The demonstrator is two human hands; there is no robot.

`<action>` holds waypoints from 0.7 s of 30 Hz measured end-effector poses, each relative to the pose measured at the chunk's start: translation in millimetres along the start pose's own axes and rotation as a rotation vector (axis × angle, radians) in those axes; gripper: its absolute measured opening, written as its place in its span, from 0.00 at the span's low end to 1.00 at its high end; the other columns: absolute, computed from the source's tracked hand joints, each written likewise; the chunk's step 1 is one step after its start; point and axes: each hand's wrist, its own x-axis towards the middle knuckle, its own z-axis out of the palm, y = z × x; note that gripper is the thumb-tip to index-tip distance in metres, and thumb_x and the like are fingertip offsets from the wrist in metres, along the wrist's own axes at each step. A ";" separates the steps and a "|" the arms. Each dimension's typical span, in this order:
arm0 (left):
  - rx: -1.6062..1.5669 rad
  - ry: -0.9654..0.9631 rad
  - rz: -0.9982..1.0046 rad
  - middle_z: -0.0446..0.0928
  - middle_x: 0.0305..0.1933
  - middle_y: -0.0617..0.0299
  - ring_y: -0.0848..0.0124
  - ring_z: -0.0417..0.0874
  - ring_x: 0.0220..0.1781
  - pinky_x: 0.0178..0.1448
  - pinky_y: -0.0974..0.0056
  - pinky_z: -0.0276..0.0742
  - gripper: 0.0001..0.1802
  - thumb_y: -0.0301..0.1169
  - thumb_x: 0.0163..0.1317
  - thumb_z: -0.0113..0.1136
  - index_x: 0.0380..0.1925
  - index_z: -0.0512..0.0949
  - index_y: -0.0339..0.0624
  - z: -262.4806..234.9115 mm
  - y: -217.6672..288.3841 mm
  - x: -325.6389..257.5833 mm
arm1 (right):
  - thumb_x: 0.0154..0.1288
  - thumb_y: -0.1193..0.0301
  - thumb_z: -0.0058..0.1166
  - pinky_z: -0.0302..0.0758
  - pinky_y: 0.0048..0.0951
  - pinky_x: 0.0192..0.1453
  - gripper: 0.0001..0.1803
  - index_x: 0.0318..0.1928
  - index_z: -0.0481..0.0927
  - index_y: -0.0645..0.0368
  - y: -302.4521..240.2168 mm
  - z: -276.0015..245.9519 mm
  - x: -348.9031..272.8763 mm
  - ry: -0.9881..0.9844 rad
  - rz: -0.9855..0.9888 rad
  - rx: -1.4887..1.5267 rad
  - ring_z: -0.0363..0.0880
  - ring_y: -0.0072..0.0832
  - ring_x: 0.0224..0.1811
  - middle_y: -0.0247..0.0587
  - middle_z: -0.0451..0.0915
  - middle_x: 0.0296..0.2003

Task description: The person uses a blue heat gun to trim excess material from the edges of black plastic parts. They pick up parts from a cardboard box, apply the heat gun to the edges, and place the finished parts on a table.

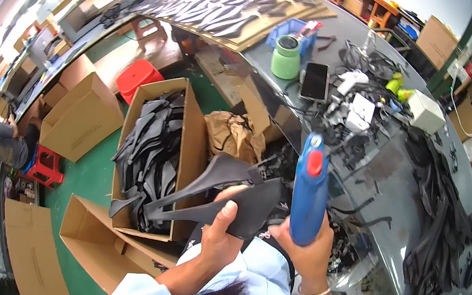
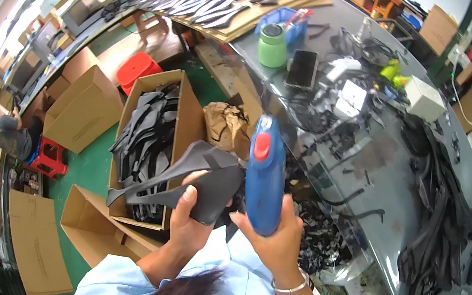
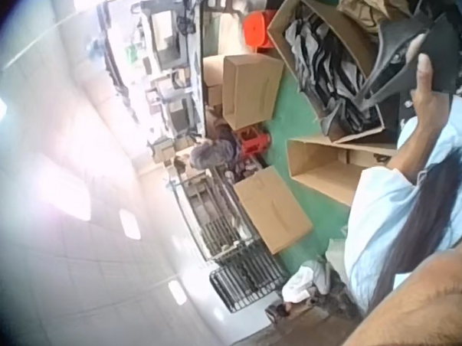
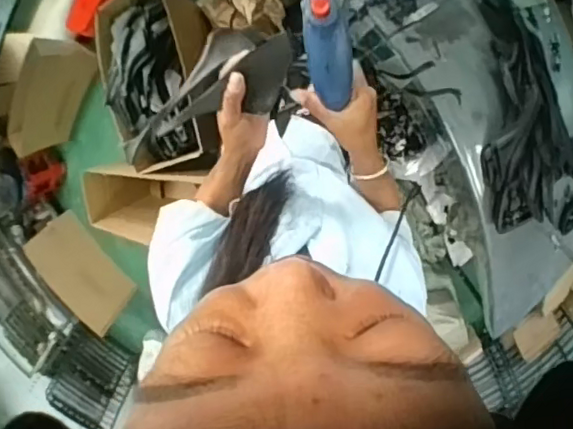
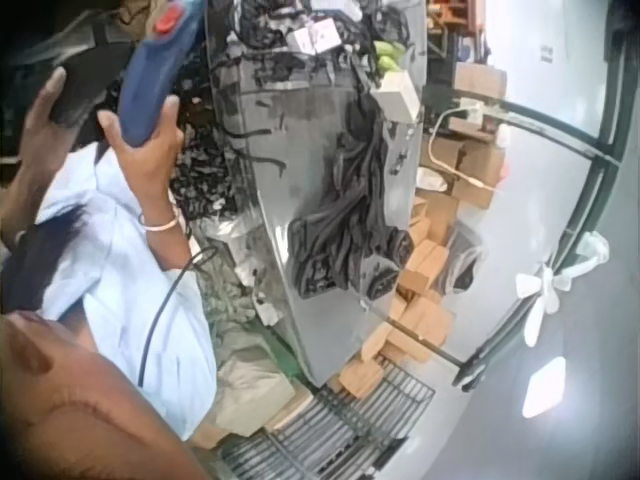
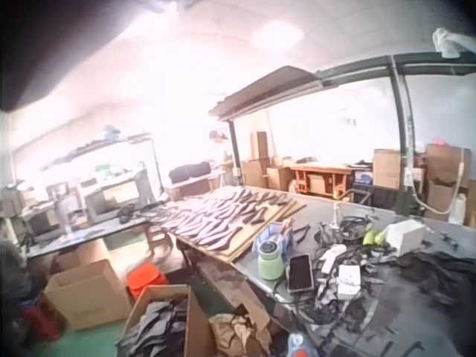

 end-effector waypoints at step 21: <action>0.446 -0.148 0.458 0.76 0.51 0.43 0.59 0.78 0.54 0.61 0.57 0.71 0.19 0.31 0.59 0.59 0.46 0.71 0.28 -15.8 53.8 12.4 | 0.41 0.63 0.74 0.64 0.36 0.22 0.26 0.25 0.65 0.59 6.3 -6.6 -23.8 -0.159 -0.414 -0.493 0.70 0.39 0.18 0.43 0.69 0.17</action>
